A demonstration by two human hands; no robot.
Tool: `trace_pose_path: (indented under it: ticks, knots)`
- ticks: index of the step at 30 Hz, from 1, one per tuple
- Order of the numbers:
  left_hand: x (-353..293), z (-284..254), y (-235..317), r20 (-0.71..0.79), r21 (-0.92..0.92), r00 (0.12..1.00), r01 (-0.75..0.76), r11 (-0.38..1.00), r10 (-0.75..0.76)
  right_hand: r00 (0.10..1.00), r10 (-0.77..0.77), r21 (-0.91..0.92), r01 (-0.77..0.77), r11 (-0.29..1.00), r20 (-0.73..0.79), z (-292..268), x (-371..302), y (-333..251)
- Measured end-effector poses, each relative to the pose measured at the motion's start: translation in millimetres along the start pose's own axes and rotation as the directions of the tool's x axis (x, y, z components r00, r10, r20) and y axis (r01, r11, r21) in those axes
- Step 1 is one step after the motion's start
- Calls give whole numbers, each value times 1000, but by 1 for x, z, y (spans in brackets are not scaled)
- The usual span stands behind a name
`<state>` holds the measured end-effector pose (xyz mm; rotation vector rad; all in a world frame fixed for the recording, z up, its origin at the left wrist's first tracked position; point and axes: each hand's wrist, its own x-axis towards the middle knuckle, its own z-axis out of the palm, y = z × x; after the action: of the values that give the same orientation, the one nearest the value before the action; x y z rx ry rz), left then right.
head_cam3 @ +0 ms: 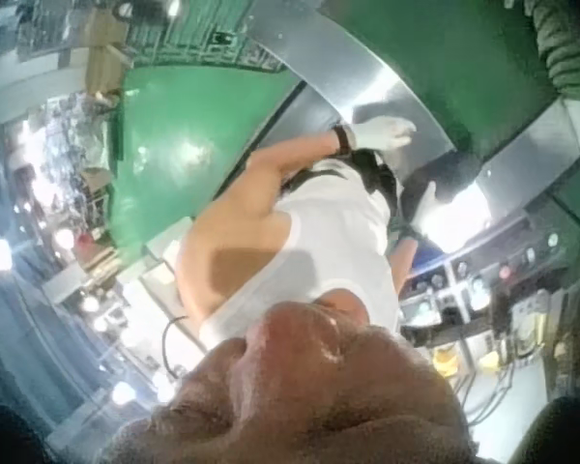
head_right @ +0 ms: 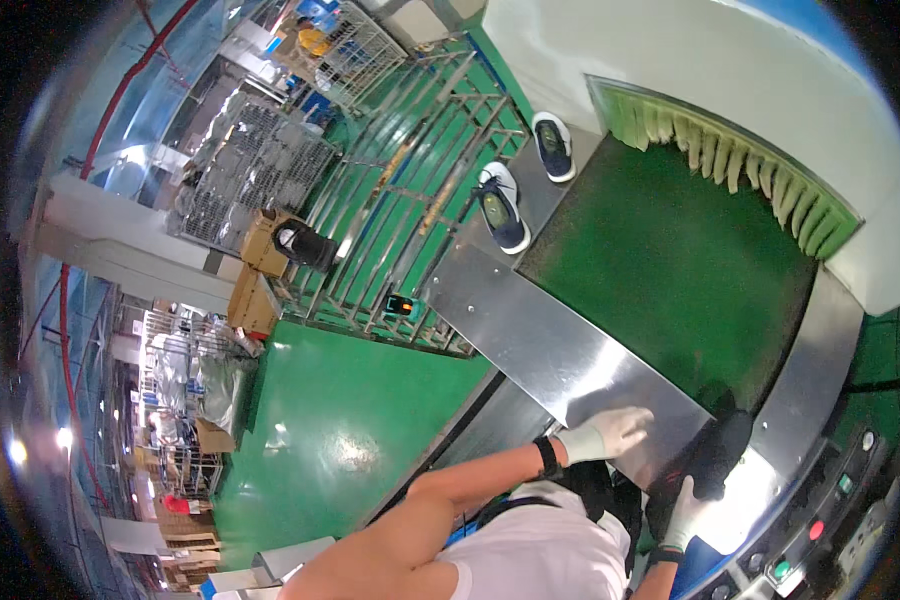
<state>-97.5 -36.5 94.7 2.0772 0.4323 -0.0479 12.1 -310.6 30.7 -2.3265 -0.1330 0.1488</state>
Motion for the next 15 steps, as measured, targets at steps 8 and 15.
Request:
trace_pose_path:
  ticks: [8,15]
  knots:
    - [33,12,77,260,-184,955,-93,978,140,873,97,320,-276,906,478,-31,4,-6]
    - [82,77,93,405,-145,825,-369,918,395,955,75,523,-222,823,286,-98,8,-62]
